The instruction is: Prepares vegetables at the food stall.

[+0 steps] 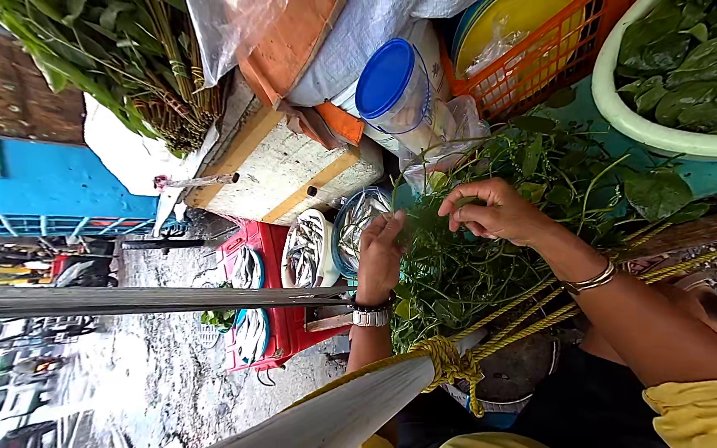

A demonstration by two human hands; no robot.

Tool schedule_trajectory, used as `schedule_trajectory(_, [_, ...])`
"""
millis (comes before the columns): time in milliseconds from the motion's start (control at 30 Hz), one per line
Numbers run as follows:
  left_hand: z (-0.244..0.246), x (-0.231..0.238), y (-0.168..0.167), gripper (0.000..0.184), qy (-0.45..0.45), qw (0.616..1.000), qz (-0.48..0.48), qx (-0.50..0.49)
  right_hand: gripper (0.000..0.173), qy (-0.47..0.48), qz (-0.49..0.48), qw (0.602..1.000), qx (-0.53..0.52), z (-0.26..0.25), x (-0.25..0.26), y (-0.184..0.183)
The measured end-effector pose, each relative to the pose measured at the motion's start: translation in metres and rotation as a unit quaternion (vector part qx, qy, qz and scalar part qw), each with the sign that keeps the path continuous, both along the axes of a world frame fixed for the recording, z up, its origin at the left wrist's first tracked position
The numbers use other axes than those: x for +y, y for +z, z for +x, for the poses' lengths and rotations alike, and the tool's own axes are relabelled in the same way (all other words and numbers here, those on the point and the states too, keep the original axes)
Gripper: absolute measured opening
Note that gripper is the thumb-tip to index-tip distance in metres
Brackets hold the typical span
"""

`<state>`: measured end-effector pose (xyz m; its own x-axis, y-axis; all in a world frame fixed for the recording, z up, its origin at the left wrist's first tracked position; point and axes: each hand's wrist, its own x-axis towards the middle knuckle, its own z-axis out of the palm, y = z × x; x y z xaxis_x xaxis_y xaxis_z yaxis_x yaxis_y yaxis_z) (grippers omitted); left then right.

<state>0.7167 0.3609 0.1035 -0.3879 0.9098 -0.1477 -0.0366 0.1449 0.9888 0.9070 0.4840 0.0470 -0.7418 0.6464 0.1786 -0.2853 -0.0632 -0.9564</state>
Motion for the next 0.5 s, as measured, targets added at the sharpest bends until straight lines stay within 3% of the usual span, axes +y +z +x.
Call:
schedule_trajectory(133, [0.006,0.001,-0.004,0.012,-0.033,0.999,0.009,0.027,0.007,-0.005,-0.016,1.0,0.02,0.001,-0.003,0.004])
schedule_trajectory(300, [0.016,0.001,-0.008,0.007,-0.066,0.996,0.024,0.048,0.022,0.01,0.083,0.996,-0.034,-0.008,-0.002,-0.004])
schedule_trajectory(367, [0.016,0.002,-0.01,0.007,-0.069,0.996,0.025,0.051,0.014,0.023,0.102,0.993,-0.062,-0.007,0.0,-0.004])
schedule_trajectory(433, [0.014,0.002,-0.011,0.009,-0.068,0.996,0.021,0.053,0.003,0.028,0.076,0.994,-0.075,-0.005,0.001,-0.002])
schedule_trajectory(500, [0.012,0.002,-0.013,0.011,-0.065,0.996,0.014,0.054,0.003,0.041,0.032,0.995,-0.083,-0.001,0.001,0.003])
